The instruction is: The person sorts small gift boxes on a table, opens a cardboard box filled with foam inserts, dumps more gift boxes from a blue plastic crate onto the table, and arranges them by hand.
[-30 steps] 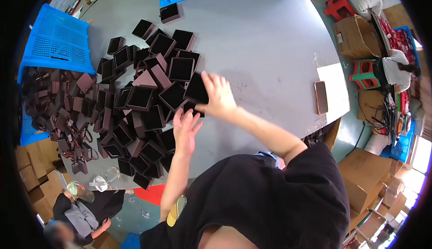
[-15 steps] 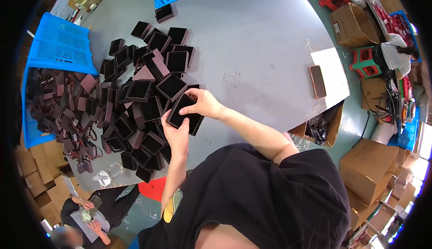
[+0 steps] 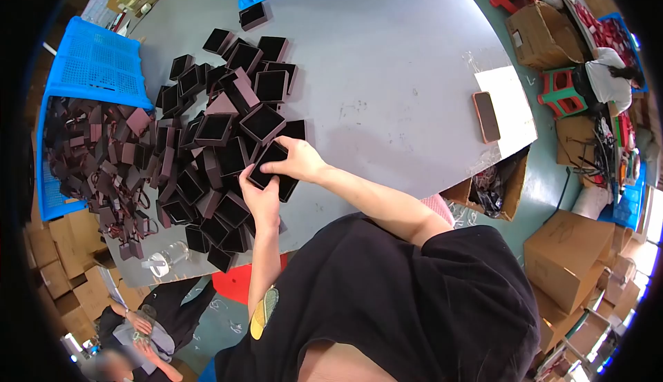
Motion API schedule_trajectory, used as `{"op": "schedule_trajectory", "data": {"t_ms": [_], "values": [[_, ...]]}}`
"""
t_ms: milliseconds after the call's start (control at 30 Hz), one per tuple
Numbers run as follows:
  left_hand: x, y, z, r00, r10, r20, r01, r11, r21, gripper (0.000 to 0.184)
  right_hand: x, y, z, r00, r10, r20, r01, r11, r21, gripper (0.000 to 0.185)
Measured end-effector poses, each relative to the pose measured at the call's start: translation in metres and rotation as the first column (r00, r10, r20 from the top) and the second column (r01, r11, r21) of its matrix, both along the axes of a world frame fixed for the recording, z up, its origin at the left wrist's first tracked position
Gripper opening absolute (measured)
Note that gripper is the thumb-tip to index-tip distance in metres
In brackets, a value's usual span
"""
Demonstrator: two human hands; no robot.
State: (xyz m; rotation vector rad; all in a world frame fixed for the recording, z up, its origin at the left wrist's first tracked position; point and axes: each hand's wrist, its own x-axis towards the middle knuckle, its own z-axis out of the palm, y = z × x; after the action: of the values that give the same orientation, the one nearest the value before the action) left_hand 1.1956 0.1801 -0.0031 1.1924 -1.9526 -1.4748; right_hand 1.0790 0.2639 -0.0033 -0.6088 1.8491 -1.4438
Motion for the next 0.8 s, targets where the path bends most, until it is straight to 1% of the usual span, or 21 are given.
{"op": "schedule_trajectory", "data": {"t_ms": [33, 100, 133, 167, 233, 300, 333, 367, 400, 433, 467, 500, 567, 633, 667, 700, 767, 800], "values": [[0.001, 0.002, 0.001, 1.000, -0.003, -0.005, 0.004, 1.000, 0.020, 0.053, -0.003, -0.004, -0.005, 0.998, -0.041, 0.037, 0.041, 0.999, -0.016, 0.051], [0.003, 0.001, 0.003, 1.000, -0.001, -0.023, 0.002, 0.999, 0.054, 0.054, -0.006, -0.005, -0.009, 0.978, 0.013, -0.210, 0.009, 0.995, 0.102, 0.040], [0.004, 0.001, 0.006, 1.000, -0.031, 0.004, 0.031, 0.999, 0.014, 0.054, -0.001, -0.004, -0.018, 0.919, 0.043, -0.391, -0.004, 0.995, 0.101, 0.042], [0.005, 0.001, 0.008, 0.998, -0.058, 0.032, 0.059, 0.998, -0.024, 0.055, 0.008, 0.000, -0.031, 0.826, 0.072, -0.558, -0.018, 0.995, 0.102, 0.045], [0.014, 0.002, 0.002, 0.996, -0.047, 0.077, 0.051, 0.998, -0.049, 0.058, 0.014, 0.007, -0.032, 0.732, 0.151, -0.665, -0.101, 0.988, 0.113, 0.053], [0.022, 0.001, 0.009, 0.993, -0.020, 0.120, 0.031, 0.995, -0.094, 0.058, 0.016, 0.013, -0.019, 0.777, 0.256, -0.575, -0.231, 0.966, 0.119, 0.066], [0.029, -0.004, 0.006, 0.995, -0.004, 0.102, 0.018, 0.991, -0.135, 0.058, 0.020, 0.012, -0.040, 0.800, 0.263, -0.540, -0.268, 0.961, 0.072, 0.067], [0.039, -0.013, 0.001, 0.996, 0.011, 0.084, 0.004, 0.984, -0.176, 0.058, 0.021, 0.014, -0.035, 0.824, 0.326, -0.464, -0.321, 0.942, 0.093, 0.066], [0.049, -0.025, -0.002, 0.992, 0.050, 0.119, -0.013, 0.955, -0.297, 0.058, 0.021, 0.018, -0.025, 0.838, 0.387, -0.384, -0.375, 0.921, 0.109, 0.066], [0.068, -0.050, -0.025, 0.995, 0.065, 0.079, -0.034, 0.937, -0.348, 0.055, 0.019, 0.020, -0.021, 0.843, 0.446, -0.301, -0.430, 0.895, 0.122, 0.065], [0.073, -0.062, -0.010, 0.984, 0.169, -0.056, -0.174, 0.980, -0.100, 0.053, 0.020, 0.021, -0.039, 0.861, 0.400, -0.314, -0.399, 0.914, 0.070, 0.055], [0.076, -0.072, 0.011, 0.941, 0.297, -0.161, -0.270, 0.948, 0.168, 0.051, 0.017, 0.022, -0.038, 0.884, 0.380, -0.271, -0.371, 0.925, 0.088, 0.050], [0.094, -0.112, 0.033, 0.914, 0.345, -0.215, -0.294, 0.926, 0.238, 0.048, 0.006, 0.022, -0.034, 0.924, 0.337, -0.182, -0.316, 0.939, 0.134, 0.041], [0.113, -0.159, 0.040, 0.820, 0.470, -0.328, -0.400, 0.879, 0.260, 0.046, -0.009, 0.019, -0.041, 0.962, 0.272, -0.029, -0.264, 0.951, 0.158, 0.035], [0.120, -0.182, 0.040, 0.783, 0.481, -0.394, -0.408, 0.876, 0.259, 0.043, -0.018, 0.015, -0.046, 0.971, 0.233, 0.046, -0.238, 0.955, 0.175, 0.032], [0.126, -0.206, 0.039, 0.741, 0.490, -0.459, -0.417, 0.872, 0.257, 0.041, -0.027, 0.010, -0.051, 0.980, 0.197, 0.031, -0.199, 0.967, 0.159, 0.031], [0.139, -0.252, 0.033, 0.654, 0.483, -0.582, -0.347, 0.875, 0.337, 0.036, -0.046, -0.003, -0.061, 0.993, 0.115, 0.003, -0.115, 0.986, 0.121, 0.028], [0.143, -0.276, 0.031, 0.594, 0.535, -0.600, -0.365, 0.844, 0.392, 0.032, -0.055, -0.013, -0.062, 0.996, 0.054, -0.076, -0.046, 0.994, 0.098, 0.026]]}}
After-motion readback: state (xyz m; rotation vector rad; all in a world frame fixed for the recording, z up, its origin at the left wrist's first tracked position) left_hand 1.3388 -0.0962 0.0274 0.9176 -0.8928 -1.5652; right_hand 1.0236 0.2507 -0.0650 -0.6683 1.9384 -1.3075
